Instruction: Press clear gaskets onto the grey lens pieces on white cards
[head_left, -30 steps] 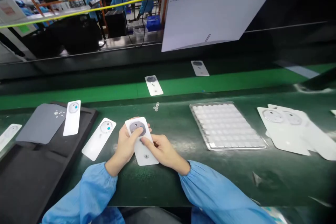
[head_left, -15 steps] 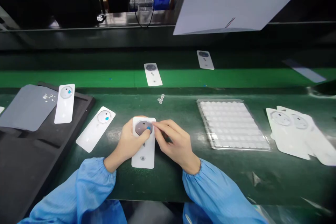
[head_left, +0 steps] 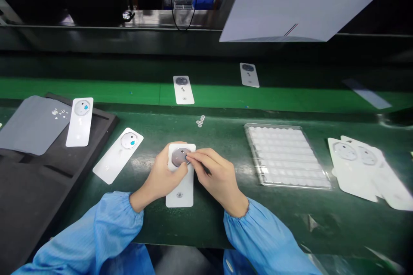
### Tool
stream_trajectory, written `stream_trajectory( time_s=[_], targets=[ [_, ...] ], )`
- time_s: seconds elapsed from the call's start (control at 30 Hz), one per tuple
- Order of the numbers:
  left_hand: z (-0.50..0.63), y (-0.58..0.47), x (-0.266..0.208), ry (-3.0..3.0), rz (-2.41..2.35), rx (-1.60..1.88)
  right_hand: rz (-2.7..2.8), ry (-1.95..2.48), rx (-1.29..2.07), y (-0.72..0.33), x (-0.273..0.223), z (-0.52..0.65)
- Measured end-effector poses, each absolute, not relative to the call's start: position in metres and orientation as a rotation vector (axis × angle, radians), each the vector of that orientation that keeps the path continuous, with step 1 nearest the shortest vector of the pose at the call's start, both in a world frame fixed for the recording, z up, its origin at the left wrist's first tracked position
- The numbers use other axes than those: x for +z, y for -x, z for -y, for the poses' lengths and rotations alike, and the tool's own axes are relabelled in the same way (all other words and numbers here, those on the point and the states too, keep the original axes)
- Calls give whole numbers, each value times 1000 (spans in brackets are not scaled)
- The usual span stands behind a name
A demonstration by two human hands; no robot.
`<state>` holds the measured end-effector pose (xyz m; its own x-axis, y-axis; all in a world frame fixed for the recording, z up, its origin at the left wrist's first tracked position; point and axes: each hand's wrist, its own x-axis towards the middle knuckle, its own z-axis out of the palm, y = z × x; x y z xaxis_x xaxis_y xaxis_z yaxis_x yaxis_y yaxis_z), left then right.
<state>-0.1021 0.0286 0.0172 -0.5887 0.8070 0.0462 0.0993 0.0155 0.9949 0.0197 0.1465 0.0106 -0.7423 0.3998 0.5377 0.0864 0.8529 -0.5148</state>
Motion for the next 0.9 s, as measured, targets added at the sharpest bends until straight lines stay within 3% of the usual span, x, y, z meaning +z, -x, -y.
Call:
stream_trajectory(
  time_s=[0.17,0.4,0.5,0.73,0.9],
  targets=[
    [-29,102,17,-897,-1714,1617,2348,443,775,-19,10,-145],
    [-32,103,14,-590,-1586,1585,2004,603,1555,-10,17,-156],
    [-31,102,16,-532,-1479,1614,1849,642,1725,-24,21,-165],
    [-31,103,16,-420,-1270,1621,1319,884,1638,-167,30,-172],
    [-27,98,22,-412,-1467,1537,1183,1009,1443,-278,-5,-167]
  ],
)
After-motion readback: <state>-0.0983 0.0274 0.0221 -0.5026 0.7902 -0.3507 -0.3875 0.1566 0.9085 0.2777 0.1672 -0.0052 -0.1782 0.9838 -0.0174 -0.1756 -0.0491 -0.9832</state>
